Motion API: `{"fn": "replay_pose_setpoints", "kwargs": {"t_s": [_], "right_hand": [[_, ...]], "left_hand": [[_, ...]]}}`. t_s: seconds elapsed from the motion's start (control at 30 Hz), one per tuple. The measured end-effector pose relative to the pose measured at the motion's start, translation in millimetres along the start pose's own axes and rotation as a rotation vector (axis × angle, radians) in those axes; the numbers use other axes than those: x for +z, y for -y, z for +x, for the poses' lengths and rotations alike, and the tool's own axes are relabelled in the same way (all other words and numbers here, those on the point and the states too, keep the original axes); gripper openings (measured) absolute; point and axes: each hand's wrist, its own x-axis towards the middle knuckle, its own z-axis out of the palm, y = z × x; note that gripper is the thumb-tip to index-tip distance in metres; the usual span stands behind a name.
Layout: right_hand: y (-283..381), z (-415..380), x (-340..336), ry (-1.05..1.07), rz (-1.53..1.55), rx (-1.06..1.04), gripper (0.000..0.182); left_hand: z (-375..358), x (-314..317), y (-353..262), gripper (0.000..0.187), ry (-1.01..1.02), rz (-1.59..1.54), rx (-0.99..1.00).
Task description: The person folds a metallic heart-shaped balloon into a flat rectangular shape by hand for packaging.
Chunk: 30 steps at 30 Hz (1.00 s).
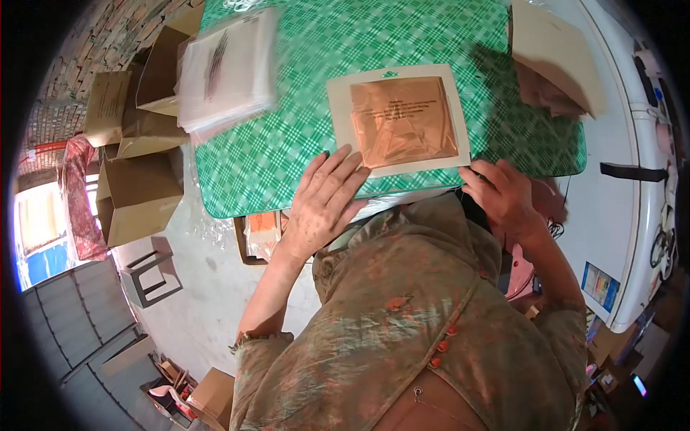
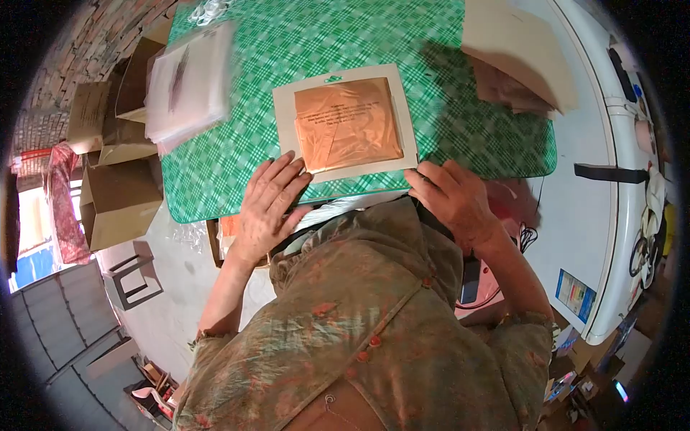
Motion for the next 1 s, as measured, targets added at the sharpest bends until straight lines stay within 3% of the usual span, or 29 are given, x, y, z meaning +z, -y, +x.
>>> {"fn": "replay_pose_setpoints", "kwargs": {"t_s": [0.2,0.5,0.7,1.0], "right_hand": [[-4.5,3.9,0.3,-0.025,0.009,-0.016,0.029],[3.2,20.9,2.0,-0.027,0.34,0.353,0.009],[8.5,34.5,7.4,-0.025,0.371,0.48,0.009],[15.0,34.3,22.3,0.0,0.15,0.555,0.016]], "left_hand": [[-1.5,5.1,-2.2,0.041,-0.065,0.012,-0.002],[17.3,7.6,-0.1,0.013,-0.231,-0.214,-0.143],[21.8,14.8,-6.5,0.014,-0.272,-0.198,-0.256],[26.6,18.0,-8.2,0.022,-0.231,-0.169,-0.316]]}}
